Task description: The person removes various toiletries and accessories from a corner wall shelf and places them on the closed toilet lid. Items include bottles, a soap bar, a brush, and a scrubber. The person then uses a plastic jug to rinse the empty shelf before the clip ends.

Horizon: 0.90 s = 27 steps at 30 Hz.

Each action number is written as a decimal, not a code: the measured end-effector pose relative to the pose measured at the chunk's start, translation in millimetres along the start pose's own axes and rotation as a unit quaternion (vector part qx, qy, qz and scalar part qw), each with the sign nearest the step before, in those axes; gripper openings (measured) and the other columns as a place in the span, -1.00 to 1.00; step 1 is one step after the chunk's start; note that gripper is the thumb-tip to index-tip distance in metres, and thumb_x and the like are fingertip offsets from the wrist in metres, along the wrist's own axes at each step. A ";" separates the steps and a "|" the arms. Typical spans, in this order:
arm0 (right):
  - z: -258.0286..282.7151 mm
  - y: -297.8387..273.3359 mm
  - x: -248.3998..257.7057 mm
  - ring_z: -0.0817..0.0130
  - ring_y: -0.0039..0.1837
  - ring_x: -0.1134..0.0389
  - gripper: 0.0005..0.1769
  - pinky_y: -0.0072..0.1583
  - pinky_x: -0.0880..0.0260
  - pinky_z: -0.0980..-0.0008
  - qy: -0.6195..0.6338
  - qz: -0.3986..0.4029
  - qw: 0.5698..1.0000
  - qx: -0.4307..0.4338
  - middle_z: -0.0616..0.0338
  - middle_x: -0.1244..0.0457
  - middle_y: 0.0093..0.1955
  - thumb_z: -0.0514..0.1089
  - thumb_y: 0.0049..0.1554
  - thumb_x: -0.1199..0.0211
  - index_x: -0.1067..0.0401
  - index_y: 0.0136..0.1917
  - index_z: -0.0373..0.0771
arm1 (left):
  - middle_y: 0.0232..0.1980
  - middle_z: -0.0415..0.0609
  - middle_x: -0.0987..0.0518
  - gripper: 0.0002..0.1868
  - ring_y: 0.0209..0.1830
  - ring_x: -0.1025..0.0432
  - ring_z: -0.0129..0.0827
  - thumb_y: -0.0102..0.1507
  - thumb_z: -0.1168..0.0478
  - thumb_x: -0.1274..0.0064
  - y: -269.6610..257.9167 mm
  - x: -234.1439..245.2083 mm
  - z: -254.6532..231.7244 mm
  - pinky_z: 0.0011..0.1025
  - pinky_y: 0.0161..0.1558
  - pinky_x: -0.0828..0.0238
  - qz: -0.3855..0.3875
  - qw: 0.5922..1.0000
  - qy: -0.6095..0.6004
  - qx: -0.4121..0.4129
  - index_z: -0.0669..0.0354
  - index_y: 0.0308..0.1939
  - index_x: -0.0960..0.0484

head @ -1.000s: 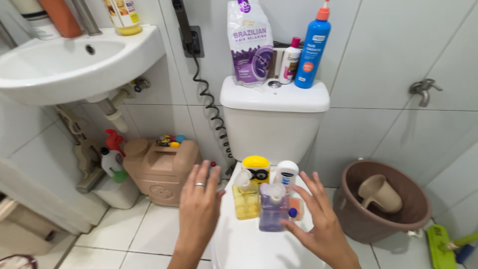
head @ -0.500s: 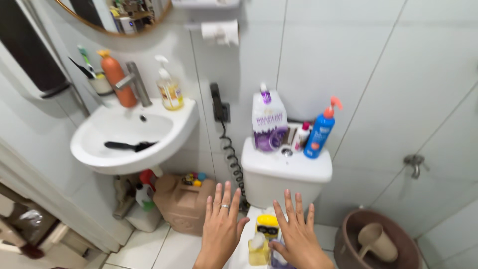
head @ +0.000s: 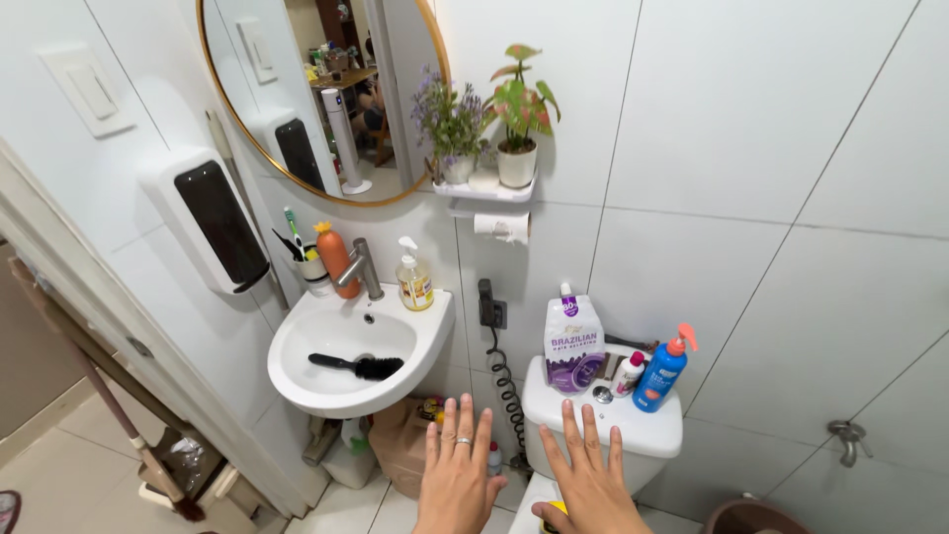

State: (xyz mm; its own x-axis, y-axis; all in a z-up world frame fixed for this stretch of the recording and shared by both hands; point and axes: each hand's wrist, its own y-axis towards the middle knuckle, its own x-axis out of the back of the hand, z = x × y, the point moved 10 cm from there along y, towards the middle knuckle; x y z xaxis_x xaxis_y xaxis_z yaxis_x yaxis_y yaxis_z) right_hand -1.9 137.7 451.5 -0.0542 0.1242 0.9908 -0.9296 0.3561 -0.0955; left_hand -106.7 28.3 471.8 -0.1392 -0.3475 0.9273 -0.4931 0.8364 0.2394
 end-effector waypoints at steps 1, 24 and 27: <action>2.2 -1.8 17.3 -0.32 0.62 0.76 0.27 0.43 0.61 -0.59 0.016 -0.058 0.998 0.022 -0.23 0.65 0.69 0.38 -0.02 -0.42 0.25 0.65 -0.09 | 0.64 0.32 0.16 0.10 0.65 0.32 0.25 0.11 -0.05 -0.33 3.8 5.8 -4.9 0.21 0.42 0.34 0.005 1.000 -0.001 -0.005 0.19 0.56 -0.01; -173.3 -146.1 66.0 -0.25 0.68 0.72 0.13 0.53 0.57 -0.45 -0.008 0.065 0.982 -0.179 -0.27 0.61 0.68 0.31 0.13 -0.35 0.23 0.63 -0.19 | 0.65 0.35 0.23 0.13 0.65 0.35 0.29 0.04 -0.05 -0.46 60.4 -75.1 -208.9 0.31 0.39 0.24 0.035 0.980 -0.087 -0.178 0.10 0.52 -0.08; -187.4 -193.5 84.0 -0.20 0.67 0.72 0.12 0.54 0.56 -0.40 -0.008 0.059 0.960 -0.272 -0.20 0.62 0.68 0.31 0.13 -0.34 0.25 0.62 -0.16 | 0.66 0.32 0.22 0.14 0.66 0.35 0.25 0.03 -0.05 -0.45 60.2 -69.9 -249.4 0.29 0.42 0.26 0.067 0.967 -0.105 -0.225 0.05 0.54 -0.08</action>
State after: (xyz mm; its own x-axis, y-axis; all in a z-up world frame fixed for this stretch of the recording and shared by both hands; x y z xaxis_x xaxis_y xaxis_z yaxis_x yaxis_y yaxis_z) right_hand 241.7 252.8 535.1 -0.1569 0.1810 0.9709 -0.5889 0.7720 -0.2391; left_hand 87.5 208.7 493.1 -0.3697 -0.2620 0.8914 -0.0426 0.9632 0.2654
